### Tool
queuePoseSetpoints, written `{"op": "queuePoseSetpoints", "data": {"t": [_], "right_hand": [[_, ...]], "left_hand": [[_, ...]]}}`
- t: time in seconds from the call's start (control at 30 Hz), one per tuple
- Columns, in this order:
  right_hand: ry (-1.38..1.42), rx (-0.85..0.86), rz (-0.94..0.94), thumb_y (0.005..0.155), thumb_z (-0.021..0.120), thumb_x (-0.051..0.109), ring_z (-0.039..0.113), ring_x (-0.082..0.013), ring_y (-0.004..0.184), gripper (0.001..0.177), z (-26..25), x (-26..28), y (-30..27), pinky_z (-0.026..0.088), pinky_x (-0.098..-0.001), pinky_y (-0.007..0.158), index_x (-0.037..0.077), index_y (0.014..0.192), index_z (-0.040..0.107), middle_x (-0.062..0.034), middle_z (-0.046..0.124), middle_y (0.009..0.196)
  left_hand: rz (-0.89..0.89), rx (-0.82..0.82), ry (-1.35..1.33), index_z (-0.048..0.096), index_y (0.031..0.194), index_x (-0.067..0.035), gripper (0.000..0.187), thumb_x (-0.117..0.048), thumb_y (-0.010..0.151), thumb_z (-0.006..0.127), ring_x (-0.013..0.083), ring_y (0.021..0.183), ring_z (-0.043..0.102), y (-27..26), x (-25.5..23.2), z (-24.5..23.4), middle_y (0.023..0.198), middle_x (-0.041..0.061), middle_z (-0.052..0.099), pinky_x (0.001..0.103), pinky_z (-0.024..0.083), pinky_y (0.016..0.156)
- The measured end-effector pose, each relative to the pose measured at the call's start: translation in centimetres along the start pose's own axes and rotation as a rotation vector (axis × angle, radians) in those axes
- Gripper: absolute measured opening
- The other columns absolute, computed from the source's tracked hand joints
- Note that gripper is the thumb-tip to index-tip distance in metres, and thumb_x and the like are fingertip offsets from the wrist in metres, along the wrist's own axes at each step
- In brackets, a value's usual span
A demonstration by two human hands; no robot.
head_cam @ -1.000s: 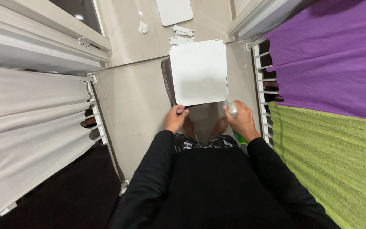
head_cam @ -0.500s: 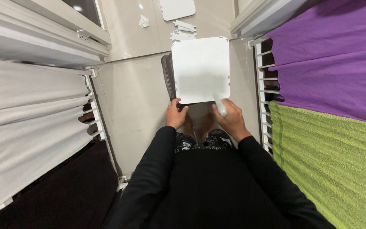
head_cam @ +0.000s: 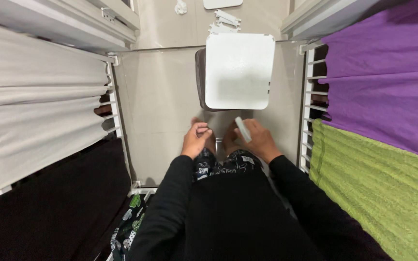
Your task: The person cleans a white plastic tray with a tissue, then repeatedly picks up small white plastic clips from the floor and snaps them into slots on the tray. The person handles the tray and clips by hand, assembling the components on top of a brown plastic stool.
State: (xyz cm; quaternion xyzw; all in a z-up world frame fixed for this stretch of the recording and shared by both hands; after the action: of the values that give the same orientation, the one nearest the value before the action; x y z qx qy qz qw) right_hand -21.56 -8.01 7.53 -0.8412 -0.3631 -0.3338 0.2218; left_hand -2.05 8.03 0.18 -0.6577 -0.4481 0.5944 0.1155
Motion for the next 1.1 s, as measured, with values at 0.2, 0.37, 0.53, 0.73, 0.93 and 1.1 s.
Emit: {"op": "queuePoseSetpoints", "data": {"t": [0.2,0.37,0.53,0.73,0.93,1.1], "right_hand": [[0.157,0.098,-0.15,0.098,0.068,0.037,0.073,-0.0318,0.08,0.039,3.4,6.8,2.4,0.06,-0.0402,0.066,0.006,0.121,0.064,-0.0158,0.066,0.11],[-0.03,0.038,-0.12,0.093,0.072,0.04,0.069,-0.0327,0.072,0.043,7.3,12.7,6.5,0.055,-0.0403,0.058,0.008,0.121,0.067,-0.0175,0.063,0.092],[0.109,-0.072,-0.089,0.096,0.072,0.039,0.074,-0.0273,0.072,0.041,12.7,16.7,12.7,0.057,-0.0366,0.061,0.007,0.122,0.067,-0.0133,0.074,0.087],[0.147,-0.222,-0.041,0.092,0.075,0.029,0.074,-0.0286,0.082,0.037,17.1,19.5,19.1,0.059,-0.0357,0.07,0.008,0.122,0.07,-0.0149,0.076,0.101],[0.166,-0.268,0.184,0.088,0.077,0.021,0.072,-0.035,0.087,0.04,20.5,20.1,23.0,0.056,-0.0396,0.072,0.012,0.126,0.068,-0.0171,0.074,0.098],[0.322,-0.169,0.429,0.09,0.073,0.019,0.074,-0.0314,0.076,0.045,24.5,17.6,26.9,0.057,-0.0388,0.068,0.015,0.135,0.064,-0.0184,0.072,0.088]], "left_hand": [[0.074,0.295,-0.18,0.055,0.135,-0.01,0.059,0.005,0.081,0.069,0.0151,0.113,0.063,-2.0,-0.9,-1.9,0.134,0.006,0.062,0.034,0.055,0.096],[0.143,0.201,-0.42,0.056,0.135,-0.003,0.051,0.01,0.086,0.055,0.0128,0.111,0.064,-0.4,-0.8,-7.2,0.128,0.006,0.064,0.031,0.058,0.094],[-0.03,0.105,-0.501,0.065,0.129,0.0,0.033,-0.008,0.101,0.049,0.0127,0.079,0.067,3.0,-0.1,-15.3,0.106,0.008,0.068,0.029,0.063,0.072],[-0.075,0.3,-0.514,0.064,0.129,-0.002,0.038,-0.023,0.102,0.049,0.0123,0.071,0.066,9.6,-1.3,-22.8,0.102,0.005,0.07,0.027,0.059,0.061],[0.113,0.131,-0.021,0.075,0.112,-0.002,0.046,-0.043,0.092,0.074,0.0151,0.072,0.07,13.5,-5.5,-26.2,0.089,0.009,0.075,0.029,0.057,0.067],[0.164,0.05,0.196,0.076,0.101,-0.002,0.05,-0.047,0.08,0.08,0.0195,0.074,0.074,18.2,-8.5,-27.8,0.088,0.009,0.078,0.033,0.059,0.07]]}}
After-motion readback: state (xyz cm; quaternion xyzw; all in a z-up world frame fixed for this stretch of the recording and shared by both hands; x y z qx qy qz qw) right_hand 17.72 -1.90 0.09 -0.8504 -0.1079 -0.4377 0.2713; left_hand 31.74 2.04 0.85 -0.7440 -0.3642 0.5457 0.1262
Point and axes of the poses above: each hand's wrist, its own y-axis towards the middle knuckle, its own z-axis out of the palm, x = y × z, the point moved 2 cm from there along y, towards the middle knuckle
